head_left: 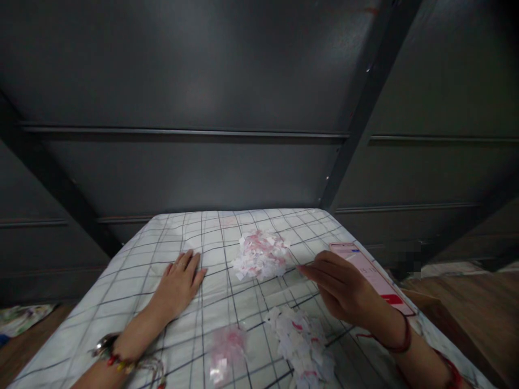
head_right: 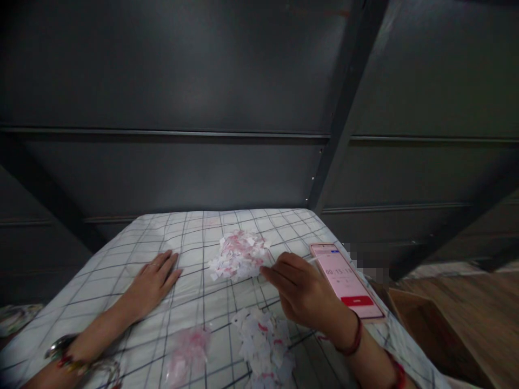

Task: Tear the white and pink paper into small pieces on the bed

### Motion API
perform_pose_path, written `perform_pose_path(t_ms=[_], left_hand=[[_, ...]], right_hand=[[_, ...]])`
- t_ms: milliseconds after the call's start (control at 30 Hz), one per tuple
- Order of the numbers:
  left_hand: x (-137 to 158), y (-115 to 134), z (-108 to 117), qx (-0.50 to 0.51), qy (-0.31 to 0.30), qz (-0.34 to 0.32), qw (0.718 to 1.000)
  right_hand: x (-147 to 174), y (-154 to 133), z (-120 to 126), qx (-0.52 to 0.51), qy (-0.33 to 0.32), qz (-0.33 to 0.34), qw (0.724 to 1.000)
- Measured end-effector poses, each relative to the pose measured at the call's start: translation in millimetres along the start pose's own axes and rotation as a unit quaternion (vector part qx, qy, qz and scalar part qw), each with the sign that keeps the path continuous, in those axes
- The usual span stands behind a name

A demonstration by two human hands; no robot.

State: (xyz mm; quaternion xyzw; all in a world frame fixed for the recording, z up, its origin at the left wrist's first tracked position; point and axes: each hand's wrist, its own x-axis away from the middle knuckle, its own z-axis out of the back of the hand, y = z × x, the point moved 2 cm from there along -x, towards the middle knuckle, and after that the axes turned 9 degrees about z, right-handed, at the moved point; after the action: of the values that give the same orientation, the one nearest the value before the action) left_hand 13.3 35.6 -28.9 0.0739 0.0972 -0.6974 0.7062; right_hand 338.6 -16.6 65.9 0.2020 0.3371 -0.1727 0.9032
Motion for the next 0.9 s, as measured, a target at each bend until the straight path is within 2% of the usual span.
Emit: perform_pose_path(t_ms=[233, 433, 700, 900], left_hand=[[1, 2, 4, -0.01, -0.008, 0.0, 1.0], [1, 0, 1, 0.0, 0.002, -0.002, 1.0], [1, 0, 1, 0.016, 0.006, 0.002, 1.0], [1, 0, 1, 0.011, 0.006, -0.003, 1.0]], right_hand=[[-3, -14, -9, -0.047, -0.002, 0.012, 0.999], [4, -4, -11, -0.032, 0.023, -0.043, 0.998], [-5, -16, -8, -0.036, -0.006, 0.013, 0.999], [5, -4, -6, -0.002, -0.003, -0.026, 1.0]])
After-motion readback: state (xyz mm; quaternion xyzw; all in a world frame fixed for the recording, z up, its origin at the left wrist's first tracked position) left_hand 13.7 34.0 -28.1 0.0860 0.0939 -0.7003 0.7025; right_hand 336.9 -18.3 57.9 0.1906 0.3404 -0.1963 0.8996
